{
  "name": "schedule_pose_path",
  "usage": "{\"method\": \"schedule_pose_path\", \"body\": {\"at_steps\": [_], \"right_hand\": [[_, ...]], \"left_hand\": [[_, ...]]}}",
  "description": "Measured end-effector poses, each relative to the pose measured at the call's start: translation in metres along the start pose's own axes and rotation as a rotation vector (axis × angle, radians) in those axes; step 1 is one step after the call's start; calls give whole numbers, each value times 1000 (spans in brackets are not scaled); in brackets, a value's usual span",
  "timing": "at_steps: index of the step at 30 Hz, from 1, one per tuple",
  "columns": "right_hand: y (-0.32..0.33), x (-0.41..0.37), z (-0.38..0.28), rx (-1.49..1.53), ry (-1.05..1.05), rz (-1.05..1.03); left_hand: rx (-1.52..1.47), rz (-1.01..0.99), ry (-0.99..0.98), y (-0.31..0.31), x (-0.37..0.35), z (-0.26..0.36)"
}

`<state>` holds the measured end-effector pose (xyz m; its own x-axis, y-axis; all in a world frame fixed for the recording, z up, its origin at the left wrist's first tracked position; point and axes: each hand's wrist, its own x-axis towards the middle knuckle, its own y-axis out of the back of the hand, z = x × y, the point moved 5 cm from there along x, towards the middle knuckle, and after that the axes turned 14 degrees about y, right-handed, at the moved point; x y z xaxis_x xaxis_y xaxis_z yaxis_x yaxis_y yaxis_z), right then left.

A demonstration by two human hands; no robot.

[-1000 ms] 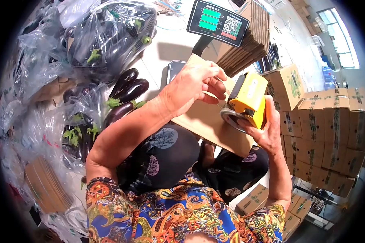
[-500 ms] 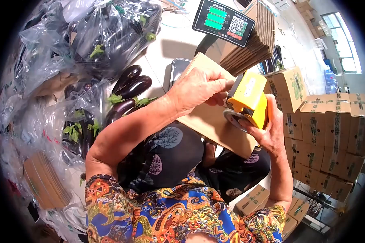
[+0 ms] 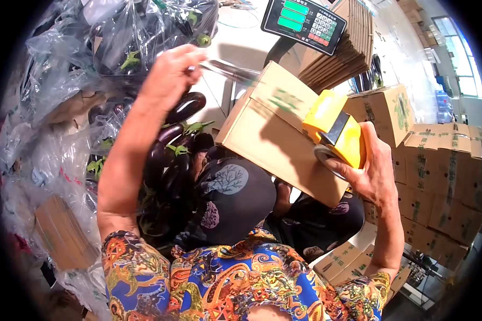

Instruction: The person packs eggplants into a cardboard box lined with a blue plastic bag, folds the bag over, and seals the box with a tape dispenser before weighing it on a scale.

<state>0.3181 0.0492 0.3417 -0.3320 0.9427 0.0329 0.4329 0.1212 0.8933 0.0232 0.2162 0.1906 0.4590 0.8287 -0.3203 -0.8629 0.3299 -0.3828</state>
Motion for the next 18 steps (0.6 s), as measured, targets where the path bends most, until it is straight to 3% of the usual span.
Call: {"method": "schedule_pose_path", "body": {"at_steps": [8, 11, 14, 18], "right_hand": [[-7, 26, -16, -163, -39, -161], [-9, 31, -18, -199, -46, -177], [-10, 34, -18, -204, -66, -188], [-12, 39, -18, -213, -68, -201]], "left_hand": [[-301, -38, 148, 35, 17, -56], [-132, 80, 61, 35, 23, -69], [-104, 156, 45, 34, 27, -75], [186, 252, 71, 30, 32, -88]]}}
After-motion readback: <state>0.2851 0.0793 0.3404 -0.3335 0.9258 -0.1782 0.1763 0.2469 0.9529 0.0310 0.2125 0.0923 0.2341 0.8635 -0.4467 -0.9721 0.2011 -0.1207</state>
